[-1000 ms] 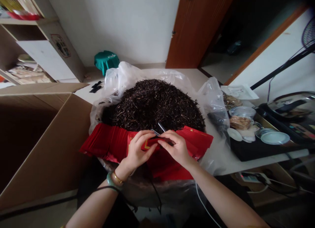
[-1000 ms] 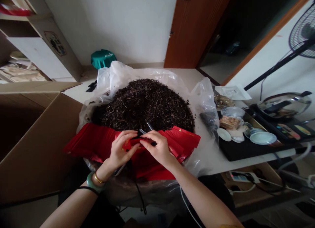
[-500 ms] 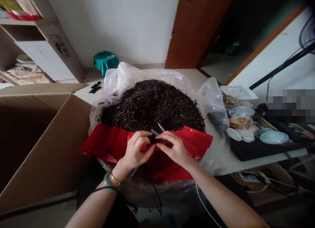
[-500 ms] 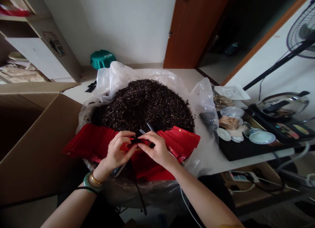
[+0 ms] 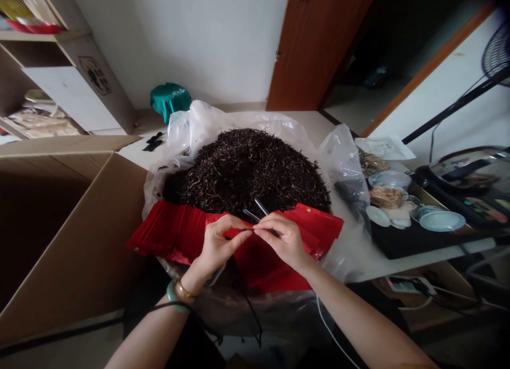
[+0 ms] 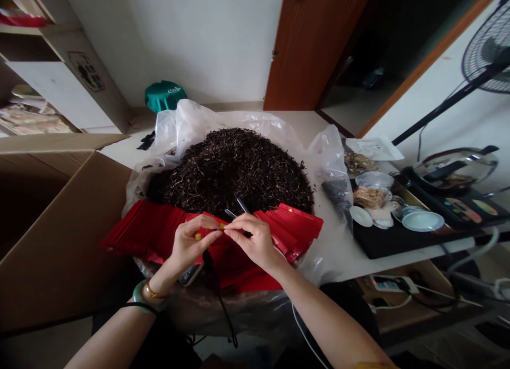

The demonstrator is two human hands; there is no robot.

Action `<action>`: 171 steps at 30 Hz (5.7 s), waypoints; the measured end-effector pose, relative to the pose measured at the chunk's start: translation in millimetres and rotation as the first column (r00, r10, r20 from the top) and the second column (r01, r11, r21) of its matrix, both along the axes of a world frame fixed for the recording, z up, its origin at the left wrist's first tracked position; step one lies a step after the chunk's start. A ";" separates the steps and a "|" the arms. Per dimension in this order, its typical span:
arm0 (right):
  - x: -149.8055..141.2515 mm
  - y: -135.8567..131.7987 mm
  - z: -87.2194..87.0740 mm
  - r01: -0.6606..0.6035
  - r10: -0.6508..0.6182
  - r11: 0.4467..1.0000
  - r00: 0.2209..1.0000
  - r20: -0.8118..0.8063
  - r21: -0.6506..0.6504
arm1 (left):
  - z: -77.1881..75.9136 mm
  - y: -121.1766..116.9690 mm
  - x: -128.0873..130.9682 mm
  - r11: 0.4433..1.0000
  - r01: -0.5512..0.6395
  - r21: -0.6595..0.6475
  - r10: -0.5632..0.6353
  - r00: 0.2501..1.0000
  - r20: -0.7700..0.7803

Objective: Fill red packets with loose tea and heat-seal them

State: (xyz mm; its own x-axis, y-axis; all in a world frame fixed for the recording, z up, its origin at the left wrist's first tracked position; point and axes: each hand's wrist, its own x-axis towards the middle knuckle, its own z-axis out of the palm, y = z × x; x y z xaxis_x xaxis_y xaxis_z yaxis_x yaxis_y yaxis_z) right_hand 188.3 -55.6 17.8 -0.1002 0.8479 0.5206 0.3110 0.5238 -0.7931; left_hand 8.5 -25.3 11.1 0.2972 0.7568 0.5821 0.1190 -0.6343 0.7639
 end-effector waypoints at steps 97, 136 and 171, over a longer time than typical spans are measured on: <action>18.9 12.0 -2.6 0.083 -0.074 0.996 0.974 0.214 -0.035 | -19.5 -2.7 9.5 0.838 -0.010 -0.545 -0.039 0.996 -0.078; 11.4 33.3 -16.1 0.437 -0.118 0.892 0.471 0.874 -0.115 | -2.4 3.3 3.1 0.631 0.143 -0.763 0.031 0.978 0.209; 36.8 1.6 40.8 -0.056 0.258 0.906 0.860 0.441 -0.419 | 2.7 1.4 -0.3 0.666 0.244 -0.705 -0.361 0.933 -0.017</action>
